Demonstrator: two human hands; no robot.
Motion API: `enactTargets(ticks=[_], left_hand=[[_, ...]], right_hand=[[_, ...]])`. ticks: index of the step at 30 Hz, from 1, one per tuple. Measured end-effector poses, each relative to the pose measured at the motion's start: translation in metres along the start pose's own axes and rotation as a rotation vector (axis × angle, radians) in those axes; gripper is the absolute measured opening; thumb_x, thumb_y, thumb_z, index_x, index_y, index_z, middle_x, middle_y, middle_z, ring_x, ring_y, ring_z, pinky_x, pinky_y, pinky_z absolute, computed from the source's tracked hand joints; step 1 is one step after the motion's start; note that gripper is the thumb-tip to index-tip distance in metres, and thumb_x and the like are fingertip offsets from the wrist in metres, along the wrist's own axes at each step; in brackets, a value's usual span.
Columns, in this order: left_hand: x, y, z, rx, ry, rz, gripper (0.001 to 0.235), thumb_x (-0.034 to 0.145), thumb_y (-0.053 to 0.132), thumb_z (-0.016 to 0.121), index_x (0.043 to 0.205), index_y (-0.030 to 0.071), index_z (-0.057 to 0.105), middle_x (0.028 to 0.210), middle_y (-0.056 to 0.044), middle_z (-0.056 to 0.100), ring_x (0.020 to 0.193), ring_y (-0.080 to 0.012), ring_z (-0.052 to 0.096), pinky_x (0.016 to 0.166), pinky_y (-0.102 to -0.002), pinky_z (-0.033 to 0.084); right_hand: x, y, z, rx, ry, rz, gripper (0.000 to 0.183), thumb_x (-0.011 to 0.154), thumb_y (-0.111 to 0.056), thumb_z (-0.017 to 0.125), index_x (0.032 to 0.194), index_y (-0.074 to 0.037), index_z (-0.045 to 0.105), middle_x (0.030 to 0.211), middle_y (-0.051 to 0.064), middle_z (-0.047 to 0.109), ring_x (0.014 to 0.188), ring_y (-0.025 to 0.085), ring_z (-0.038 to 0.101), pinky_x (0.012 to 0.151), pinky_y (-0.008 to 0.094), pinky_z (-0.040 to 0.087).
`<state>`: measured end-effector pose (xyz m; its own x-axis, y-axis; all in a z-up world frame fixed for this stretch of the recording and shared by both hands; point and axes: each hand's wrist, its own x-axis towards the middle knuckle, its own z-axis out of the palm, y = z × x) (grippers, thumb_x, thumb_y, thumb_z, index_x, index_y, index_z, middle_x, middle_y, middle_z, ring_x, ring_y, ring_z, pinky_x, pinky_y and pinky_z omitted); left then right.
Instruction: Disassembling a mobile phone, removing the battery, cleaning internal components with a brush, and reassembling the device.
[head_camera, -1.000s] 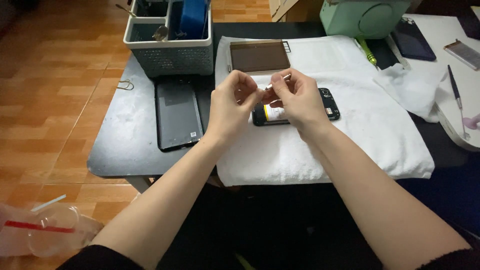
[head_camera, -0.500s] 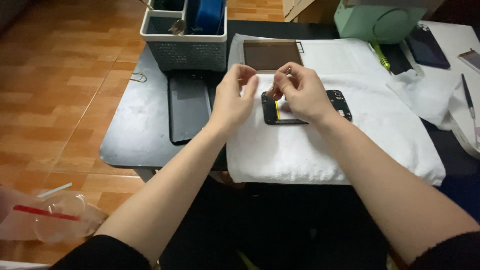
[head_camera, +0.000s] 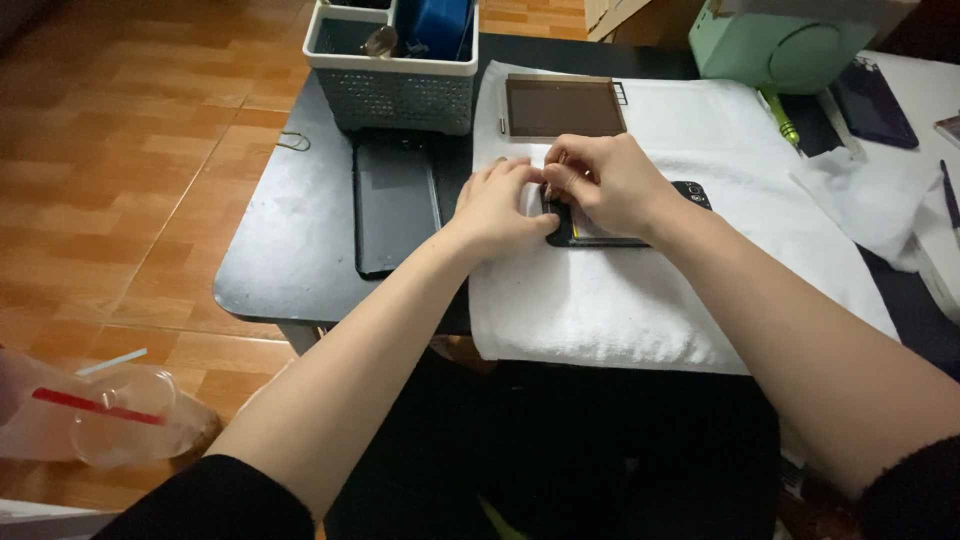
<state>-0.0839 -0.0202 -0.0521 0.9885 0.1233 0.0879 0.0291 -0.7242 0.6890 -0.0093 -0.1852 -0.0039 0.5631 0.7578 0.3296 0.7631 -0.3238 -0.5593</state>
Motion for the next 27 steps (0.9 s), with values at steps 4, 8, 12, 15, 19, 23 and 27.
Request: enactTargets(ticks=[4,8,12,15,19,23,27], left_hand=[[-0.003,0.005,-0.004,0.011,-0.008,-0.021,0.059,0.085,0.039,0.076,0.138,0.018,0.062,0.161,-0.007,0.043,0.156,-0.0315,0.025,0.126,-0.053,0.011],[-0.007,0.009,-0.006,-0.054,0.007,-0.024,0.055,0.085,0.033,0.078,0.136,0.016,0.064,0.159,-0.011,0.046,0.156,-0.0332,0.024,0.125,-0.055,0.009],[-0.007,0.009,-0.007,-0.060,-0.002,-0.016,0.057,0.085,0.033,0.077,0.137,0.013,0.062,0.160,-0.013,0.044,0.156,-0.0336,0.022,0.125,-0.055,0.008],[-0.008,0.009,-0.008,-0.070,-0.015,-0.012,0.058,0.086,0.033,0.078,0.138,0.012,0.062,0.160,-0.014,0.043,0.156,-0.0346,0.021,0.125,-0.056,0.007],[-0.007,0.011,-0.009,-0.069,-0.003,-0.013,0.058,0.086,0.032,0.079,0.138,0.012,0.062,0.160,-0.015,0.044,0.156,-0.0346,0.022,0.125,-0.056,0.008],[-0.011,0.012,-0.012,-0.053,-0.027,-0.022,0.061,0.087,0.036,0.077,0.141,0.011,0.059,0.161,-0.013,0.041,0.157,-0.0332,0.020,0.126,-0.055,0.008],[-0.011,0.011,-0.011,-0.026,-0.059,0.001,0.065,0.089,0.041,0.073,0.144,0.012,0.056,0.163,-0.013,0.038,0.158,-0.0336,0.018,0.126,-0.056,0.007]], right_hand=[[0.001,-0.003,0.001,-0.016,-0.012,-0.002,0.015,0.106,-0.018,0.064,0.094,-0.012,0.069,0.071,0.010,0.072,0.072,0.025,0.072,0.067,0.037,0.056],[0.001,-0.004,0.000,-0.024,-0.022,-0.009,0.013,0.105,-0.019,0.066,0.096,-0.012,0.070,0.075,0.011,0.074,0.076,0.027,0.073,0.068,0.037,0.058],[0.002,-0.004,0.000,-0.057,-0.026,0.000,0.015,0.105,-0.024,0.068,0.094,-0.015,0.070,0.071,0.006,0.071,0.073,0.021,0.070,0.065,0.035,0.058],[0.001,-0.012,-0.006,-0.068,-0.027,0.052,0.022,0.103,-0.027,0.071,0.088,-0.012,0.069,0.065,0.008,0.067,0.067,0.021,0.066,0.066,0.033,0.057],[0.006,-0.008,-0.007,-0.170,-0.070,0.073,0.033,0.103,-0.030,0.069,0.080,-0.006,0.066,0.061,0.012,0.062,0.063,0.026,0.060,0.061,0.040,0.051],[0.010,-0.036,-0.020,-0.393,-0.160,0.143,0.049,0.108,-0.035,0.056,0.066,-0.011,0.065,0.055,0.009,0.061,0.057,0.027,0.059,0.059,0.039,0.049],[0.013,-0.044,-0.030,-0.434,-0.348,0.177,0.040,0.109,-0.049,0.039,0.109,-0.015,0.061,0.093,0.013,0.075,0.092,0.040,0.071,0.078,0.055,0.054]])
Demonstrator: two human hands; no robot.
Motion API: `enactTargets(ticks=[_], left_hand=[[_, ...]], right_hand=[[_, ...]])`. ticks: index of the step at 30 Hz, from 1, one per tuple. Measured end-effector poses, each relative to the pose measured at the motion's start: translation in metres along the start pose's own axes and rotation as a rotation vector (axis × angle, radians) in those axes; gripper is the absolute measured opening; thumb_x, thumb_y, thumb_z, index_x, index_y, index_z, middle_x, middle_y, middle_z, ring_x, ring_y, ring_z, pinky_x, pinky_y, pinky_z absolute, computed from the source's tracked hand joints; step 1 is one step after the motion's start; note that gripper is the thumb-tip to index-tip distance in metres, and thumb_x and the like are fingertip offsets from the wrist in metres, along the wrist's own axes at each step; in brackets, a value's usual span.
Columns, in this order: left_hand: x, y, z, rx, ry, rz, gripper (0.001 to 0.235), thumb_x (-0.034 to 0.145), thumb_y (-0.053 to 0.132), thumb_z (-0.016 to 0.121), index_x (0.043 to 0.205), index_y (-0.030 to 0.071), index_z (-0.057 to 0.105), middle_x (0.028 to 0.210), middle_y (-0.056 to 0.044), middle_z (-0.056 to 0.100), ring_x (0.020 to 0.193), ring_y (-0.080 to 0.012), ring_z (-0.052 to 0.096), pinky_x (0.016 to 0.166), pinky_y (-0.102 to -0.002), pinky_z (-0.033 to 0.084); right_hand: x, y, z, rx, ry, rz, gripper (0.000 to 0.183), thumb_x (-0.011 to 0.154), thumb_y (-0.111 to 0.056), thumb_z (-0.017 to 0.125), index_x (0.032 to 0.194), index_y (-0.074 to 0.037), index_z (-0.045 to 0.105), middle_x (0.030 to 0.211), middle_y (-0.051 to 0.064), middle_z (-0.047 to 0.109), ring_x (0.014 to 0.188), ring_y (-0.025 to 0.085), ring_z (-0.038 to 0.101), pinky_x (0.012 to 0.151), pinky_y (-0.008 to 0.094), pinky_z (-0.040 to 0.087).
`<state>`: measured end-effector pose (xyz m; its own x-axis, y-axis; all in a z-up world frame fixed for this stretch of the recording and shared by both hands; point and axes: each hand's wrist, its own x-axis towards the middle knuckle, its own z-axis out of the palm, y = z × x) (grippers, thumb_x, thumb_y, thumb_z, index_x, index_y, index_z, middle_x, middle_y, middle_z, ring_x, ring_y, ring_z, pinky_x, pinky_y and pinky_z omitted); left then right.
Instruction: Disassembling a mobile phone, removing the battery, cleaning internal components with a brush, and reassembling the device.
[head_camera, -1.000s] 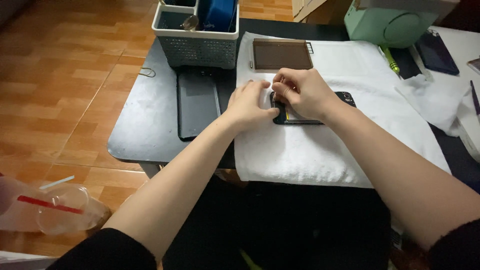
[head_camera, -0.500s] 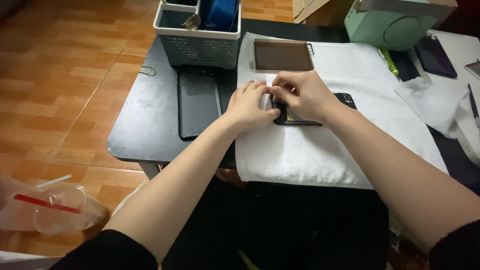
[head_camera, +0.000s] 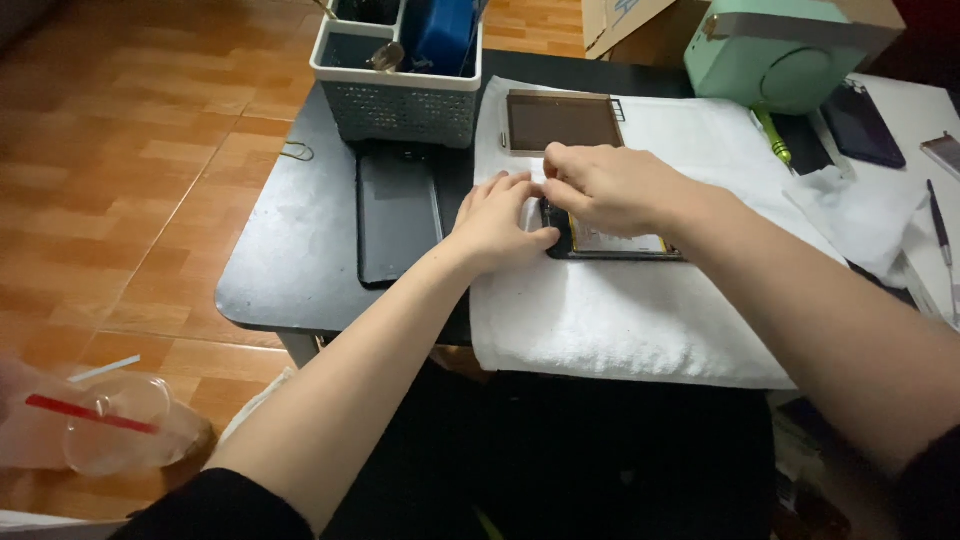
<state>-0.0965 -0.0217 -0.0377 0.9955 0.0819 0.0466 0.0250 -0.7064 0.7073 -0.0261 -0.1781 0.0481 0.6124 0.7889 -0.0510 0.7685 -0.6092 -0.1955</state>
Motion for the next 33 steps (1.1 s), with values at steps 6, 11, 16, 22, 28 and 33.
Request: enactTargets(ticks=[6,11,16,22,28,33], left_hand=[[0.002,-0.002,0.001,0.022,-0.008,-0.001,0.063,0.089,0.040,0.072,0.144,0.012,0.056,0.164,-0.013,0.037,0.158,-0.0339,0.018,0.126,-0.057,0.007],[0.000,-0.001,-0.002,0.036,-0.025,-0.021,0.064,0.090,0.041,0.070,0.146,0.014,0.054,0.165,-0.010,0.036,0.158,-0.0306,0.016,0.127,-0.054,0.007],[-0.001,0.000,-0.003,-0.015,0.004,0.020,0.061,0.090,0.040,0.072,0.142,0.010,0.057,0.162,-0.015,0.039,0.157,-0.0341,0.018,0.125,-0.056,0.008],[-0.004,0.002,-0.005,0.029,-0.013,0.020,0.063,0.091,0.040,0.070,0.145,0.011,0.054,0.164,-0.015,0.037,0.158,-0.0350,0.017,0.126,-0.057,0.008],[-0.009,0.009,-0.010,0.014,-0.022,-0.006,0.064,0.092,0.036,0.071,0.148,0.011,0.053,0.163,-0.014,0.038,0.158,-0.0327,0.018,0.125,-0.055,0.007],[-0.004,0.003,-0.004,0.029,-0.017,0.023,0.065,0.089,0.041,0.071,0.143,0.008,0.056,0.163,-0.016,0.038,0.157,-0.0356,0.019,0.126,-0.057,0.009]], right_hand=[[0.007,-0.001,-0.002,0.022,-0.059,-0.084,0.028,0.106,-0.025,0.049,0.096,-0.006,0.067,0.074,0.017,0.071,0.073,0.038,0.068,0.071,0.048,0.053],[0.007,-0.012,-0.009,-0.109,-0.004,-0.017,0.049,0.108,-0.039,0.047,0.076,-0.011,0.071,0.069,0.014,0.072,0.066,0.035,0.069,0.067,0.044,0.053],[0.008,-0.019,-0.020,-0.120,-0.108,-0.027,0.033,0.102,-0.039,0.046,0.104,-0.015,0.068,0.094,0.016,0.076,0.088,0.042,0.073,0.079,0.054,0.054],[0.024,0.002,-0.004,-0.089,-0.129,-0.038,0.051,0.107,-0.039,0.049,0.077,-0.008,0.075,0.069,0.016,0.074,0.061,0.033,0.069,0.063,0.041,0.053],[0.006,-0.031,-0.031,-0.173,-0.203,0.002,0.046,0.108,-0.035,0.041,0.097,-0.008,0.076,0.092,0.023,0.078,0.073,0.038,0.075,0.069,0.045,0.056],[0.012,-0.020,-0.023,-0.088,-0.276,-0.032,0.025,0.104,-0.025,0.041,0.119,-0.009,0.053,0.101,0.027,0.076,0.083,0.047,0.075,0.075,0.053,0.055]])
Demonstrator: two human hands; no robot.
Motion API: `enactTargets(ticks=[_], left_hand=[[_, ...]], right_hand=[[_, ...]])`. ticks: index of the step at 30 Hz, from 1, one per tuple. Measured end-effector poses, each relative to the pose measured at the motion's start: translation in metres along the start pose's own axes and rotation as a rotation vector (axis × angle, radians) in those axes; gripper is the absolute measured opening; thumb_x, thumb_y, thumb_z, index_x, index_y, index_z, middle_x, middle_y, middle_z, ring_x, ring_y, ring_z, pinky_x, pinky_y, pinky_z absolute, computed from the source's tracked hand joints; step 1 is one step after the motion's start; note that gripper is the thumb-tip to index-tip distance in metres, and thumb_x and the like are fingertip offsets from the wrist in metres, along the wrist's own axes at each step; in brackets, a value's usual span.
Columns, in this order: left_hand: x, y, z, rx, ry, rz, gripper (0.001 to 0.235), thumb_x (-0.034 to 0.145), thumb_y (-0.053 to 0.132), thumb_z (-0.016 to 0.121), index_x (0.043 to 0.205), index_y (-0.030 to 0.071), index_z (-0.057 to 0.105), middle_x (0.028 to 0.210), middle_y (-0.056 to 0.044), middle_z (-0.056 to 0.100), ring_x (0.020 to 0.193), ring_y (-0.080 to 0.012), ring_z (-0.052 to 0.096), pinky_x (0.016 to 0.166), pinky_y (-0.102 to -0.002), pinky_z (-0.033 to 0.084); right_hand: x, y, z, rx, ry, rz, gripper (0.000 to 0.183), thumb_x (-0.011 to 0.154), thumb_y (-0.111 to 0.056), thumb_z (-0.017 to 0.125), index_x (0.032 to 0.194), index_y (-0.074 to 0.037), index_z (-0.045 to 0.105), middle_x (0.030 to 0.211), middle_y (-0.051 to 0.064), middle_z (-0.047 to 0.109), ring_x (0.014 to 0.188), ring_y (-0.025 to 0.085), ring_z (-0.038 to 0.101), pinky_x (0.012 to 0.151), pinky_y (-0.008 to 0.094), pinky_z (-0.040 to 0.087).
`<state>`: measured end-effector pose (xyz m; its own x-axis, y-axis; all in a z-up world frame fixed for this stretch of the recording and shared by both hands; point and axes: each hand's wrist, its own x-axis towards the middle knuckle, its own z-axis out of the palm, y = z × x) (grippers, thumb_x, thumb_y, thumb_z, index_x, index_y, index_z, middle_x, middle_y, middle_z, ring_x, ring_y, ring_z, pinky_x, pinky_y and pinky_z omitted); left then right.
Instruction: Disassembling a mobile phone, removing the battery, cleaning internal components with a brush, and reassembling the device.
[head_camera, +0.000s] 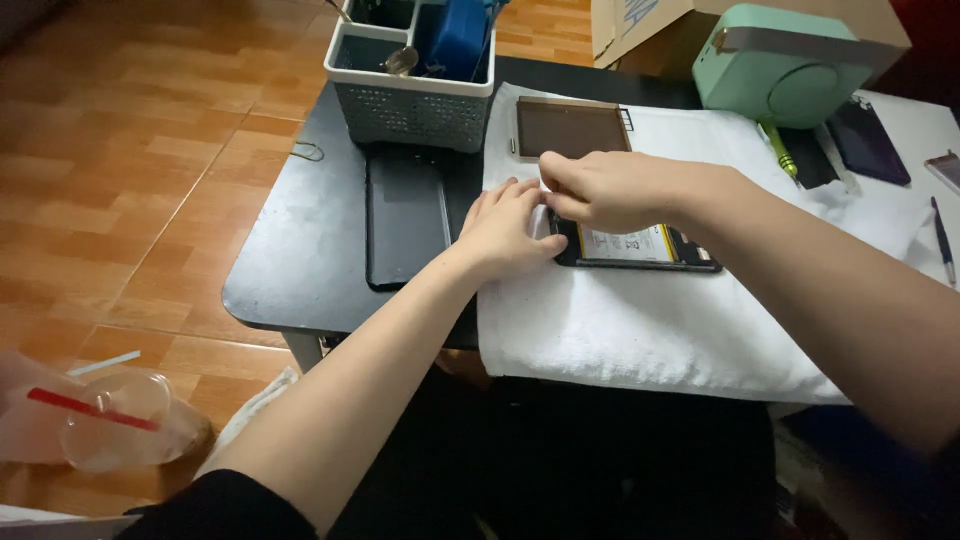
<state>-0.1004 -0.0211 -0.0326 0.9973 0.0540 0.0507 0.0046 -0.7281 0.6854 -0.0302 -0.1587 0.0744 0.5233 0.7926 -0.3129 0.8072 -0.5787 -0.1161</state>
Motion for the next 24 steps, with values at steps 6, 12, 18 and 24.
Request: enactTargets(ticks=[6,12,18,24], left_hand=[[0.002,-0.008,0.003,-0.004,0.018,0.001,0.065,0.089,0.042,0.072,0.141,0.007,0.055,0.163,-0.015,0.039,0.157,-0.0335,0.021,0.127,-0.056,0.010],[0.006,-0.011,0.008,0.025,0.012,-0.010,0.064,0.088,0.044,0.070,0.140,0.010,0.056,0.164,-0.012,0.038,0.157,-0.0316,0.020,0.127,-0.055,0.009],[0.001,-0.007,0.006,-0.004,0.028,-0.004,0.062,0.089,0.043,0.071,0.140,0.011,0.057,0.163,-0.013,0.038,0.158,-0.0323,0.019,0.126,-0.056,0.008],[0.002,-0.003,0.003,0.006,-0.005,-0.021,0.062,0.089,0.044,0.070,0.140,0.013,0.055,0.164,-0.010,0.036,0.158,-0.0303,0.017,0.127,-0.054,0.008]], right_hand=[[0.018,0.006,0.011,-0.158,0.200,0.061,0.059,0.110,-0.042,0.045,0.064,-0.012,0.064,0.057,0.010,0.070,0.049,0.026,0.064,0.056,0.036,0.049],[-0.006,-0.003,0.003,-0.143,0.056,0.122,0.044,0.107,-0.050,0.032,0.107,-0.014,0.057,0.093,0.022,0.078,0.084,0.044,0.074,0.080,0.053,0.055],[0.008,0.014,0.007,-0.134,-0.087,0.057,0.021,0.105,-0.021,0.040,0.123,-0.010,0.043,0.104,0.021,0.075,0.092,0.045,0.074,0.082,0.053,0.054],[0.010,-0.007,-0.001,-0.297,-0.058,0.011,0.014,0.107,-0.018,0.047,0.121,-0.015,0.050,0.105,0.013,0.078,0.093,0.040,0.076,0.079,0.046,0.059]])
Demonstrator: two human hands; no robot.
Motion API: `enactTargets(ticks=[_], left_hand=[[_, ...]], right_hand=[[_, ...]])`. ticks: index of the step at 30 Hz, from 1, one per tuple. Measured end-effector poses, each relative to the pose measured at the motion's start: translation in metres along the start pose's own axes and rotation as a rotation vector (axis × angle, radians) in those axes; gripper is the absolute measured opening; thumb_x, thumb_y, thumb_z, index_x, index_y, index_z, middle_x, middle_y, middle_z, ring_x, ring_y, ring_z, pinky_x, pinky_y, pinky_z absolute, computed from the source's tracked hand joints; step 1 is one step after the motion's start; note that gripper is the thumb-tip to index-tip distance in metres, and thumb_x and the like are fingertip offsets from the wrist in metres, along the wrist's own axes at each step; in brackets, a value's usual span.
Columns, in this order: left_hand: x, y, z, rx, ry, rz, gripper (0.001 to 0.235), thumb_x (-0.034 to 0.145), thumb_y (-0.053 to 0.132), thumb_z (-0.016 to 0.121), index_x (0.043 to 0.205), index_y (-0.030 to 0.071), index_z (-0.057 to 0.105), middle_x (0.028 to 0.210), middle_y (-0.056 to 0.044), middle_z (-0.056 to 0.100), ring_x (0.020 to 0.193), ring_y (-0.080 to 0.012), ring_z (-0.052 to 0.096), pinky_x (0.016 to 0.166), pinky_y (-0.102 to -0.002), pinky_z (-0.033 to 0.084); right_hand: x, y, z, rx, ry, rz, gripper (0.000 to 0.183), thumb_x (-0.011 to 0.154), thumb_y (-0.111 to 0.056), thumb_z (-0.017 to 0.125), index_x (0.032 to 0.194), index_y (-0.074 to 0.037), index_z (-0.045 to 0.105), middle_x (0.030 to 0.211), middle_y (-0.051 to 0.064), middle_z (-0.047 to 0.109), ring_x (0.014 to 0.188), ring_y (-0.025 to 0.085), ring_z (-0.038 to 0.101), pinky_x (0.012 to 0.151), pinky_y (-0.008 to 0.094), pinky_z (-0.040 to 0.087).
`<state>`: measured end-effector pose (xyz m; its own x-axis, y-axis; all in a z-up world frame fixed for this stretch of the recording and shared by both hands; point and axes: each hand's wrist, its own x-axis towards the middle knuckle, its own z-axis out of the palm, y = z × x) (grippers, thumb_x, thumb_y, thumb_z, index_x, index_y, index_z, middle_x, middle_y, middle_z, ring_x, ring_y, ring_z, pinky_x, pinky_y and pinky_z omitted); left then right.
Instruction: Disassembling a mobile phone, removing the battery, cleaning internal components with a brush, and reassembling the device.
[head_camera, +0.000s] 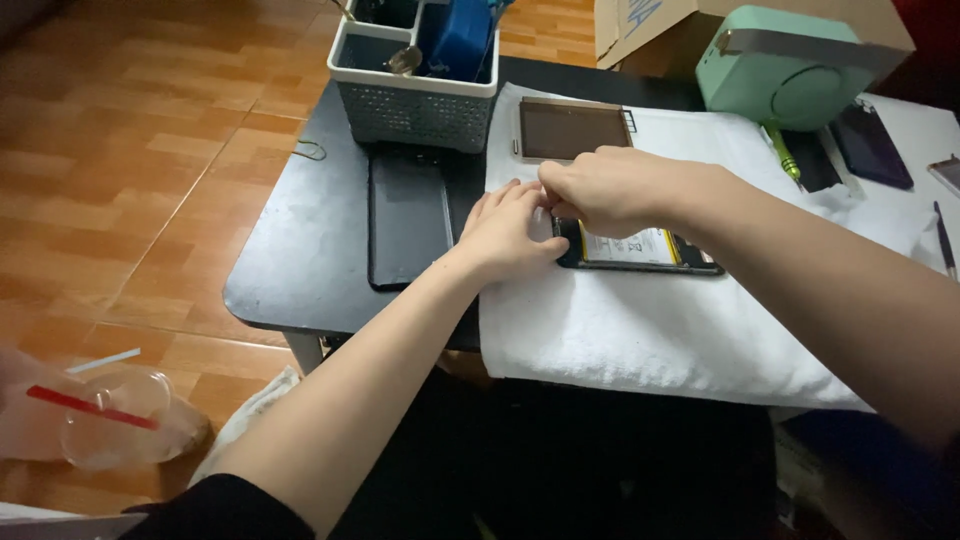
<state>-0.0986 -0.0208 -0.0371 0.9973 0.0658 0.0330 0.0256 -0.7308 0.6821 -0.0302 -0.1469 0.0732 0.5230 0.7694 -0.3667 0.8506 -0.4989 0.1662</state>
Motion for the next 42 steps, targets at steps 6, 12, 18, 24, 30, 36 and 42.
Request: enactTargets(ticks=[6,12,18,24,30,36,42], left_hand=[[-0.001,0.002,0.001,0.022,0.004,-0.018,0.060,0.089,0.042,0.070,0.140,0.013,0.056,0.164,-0.010,0.037,0.158,-0.0297,0.017,0.127,-0.054,0.008],[-0.005,0.003,0.002,0.044,0.000,-0.017,0.065,0.090,0.045,0.067,0.144,0.013,0.052,0.165,-0.009,0.035,0.158,-0.0285,0.018,0.128,-0.053,0.008],[-0.002,0.000,0.007,0.056,-0.009,-0.018,0.067,0.090,0.047,0.066,0.146,0.013,0.051,0.166,-0.010,0.035,0.158,-0.0289,0.017,0.127,-0.054,0.005],[0.001,0.004,0.007,0.086,-0.018,-0.054,0.074,0.092,0.051,0.061,0.152,0.011,0.043,0.166,-0.013,0.034,0.158,-0.0304,0.019,0.127,-0.057,0.007],[0.006,0.062,0.017,0.274,0.080,0.119,0.068,0.103,0.045,0.047,0.153,0.001,0.039,0.160,-0.022,0.040,0.155,-0.0344,0.028,0.125,-0.060,0.013],[0.021,0.074,0.060,0.442,0.076,0.200,0.069,0.107,0.049,0.026,0.154,0.000,0.039,0.161,-0.022,0.040,0.155,-0.0315,0.030,0.125,-0.058,0.007],[0.030,0.063,0.080,0.449,0.179,0.183,0.075,0.101,0.055,0.024,0.155,0.005,0.036,0.164,-0.011,0.035,0.153,-0.0249,0.026,0.124,-0.053,0.010]], right_hand=[[0.011,0.000,0.017,-0.152,0.172,0.023,0.008,0.098,-0.027,0.063,0.102,-0.020,0.064,0.087,0.010,0.079,0.086,0.036,0.077,0.074,0.044,0.060],[0.021,-0.002,0.037,-0.071,0.283,0.118,0.013,0.093,-0.027,0.064,0.090,-0.016,0.069,0.081,0.013,0.078,0.083,0.039,0.077,0.075,0.046,0.058],[0.037,-0.003,0.054,-0.099,0.359,0.249,0.024,0.092,-0.036,0.063,0.085,-0.014,0.071,0.071,0.011,0.074,0.075,0.039,0.076,0.073,0.048,0.055],[0.008,-0.014,0.045,0.139,0.390,0.304,0.028,0.096,-0.033,0.061,0.096,-0.009,0.075,0.087,0.018,0.077,0.093,0.041,0.075,0.088,0.049,0.053],[0.001,0.120,0.090,0.578,0.696,0.492,0.034,0.107,-0.026,0.046,0.117,-0.005,0.072,0.110,0.024,0.072,0.115,0.049,0.063,0.096,0.058,0.048],[0.023,0.281,0.191,0.545,0.815,0.468,0.044,0.103,-0.018,0.043,0.137,-0.016,0.070,0.132,0.021,0.066,0.127,0.046,0.055,0.103,0.059,0.044],[-0.009,0.205,0.118,0.547,0.495,0.644,0.057,0.099,-0.033,0.028,0.152,-0.028,0.050,0.144,0.016,0.042,0.135,0.036,0.030,0.107,0.055,0.019]])
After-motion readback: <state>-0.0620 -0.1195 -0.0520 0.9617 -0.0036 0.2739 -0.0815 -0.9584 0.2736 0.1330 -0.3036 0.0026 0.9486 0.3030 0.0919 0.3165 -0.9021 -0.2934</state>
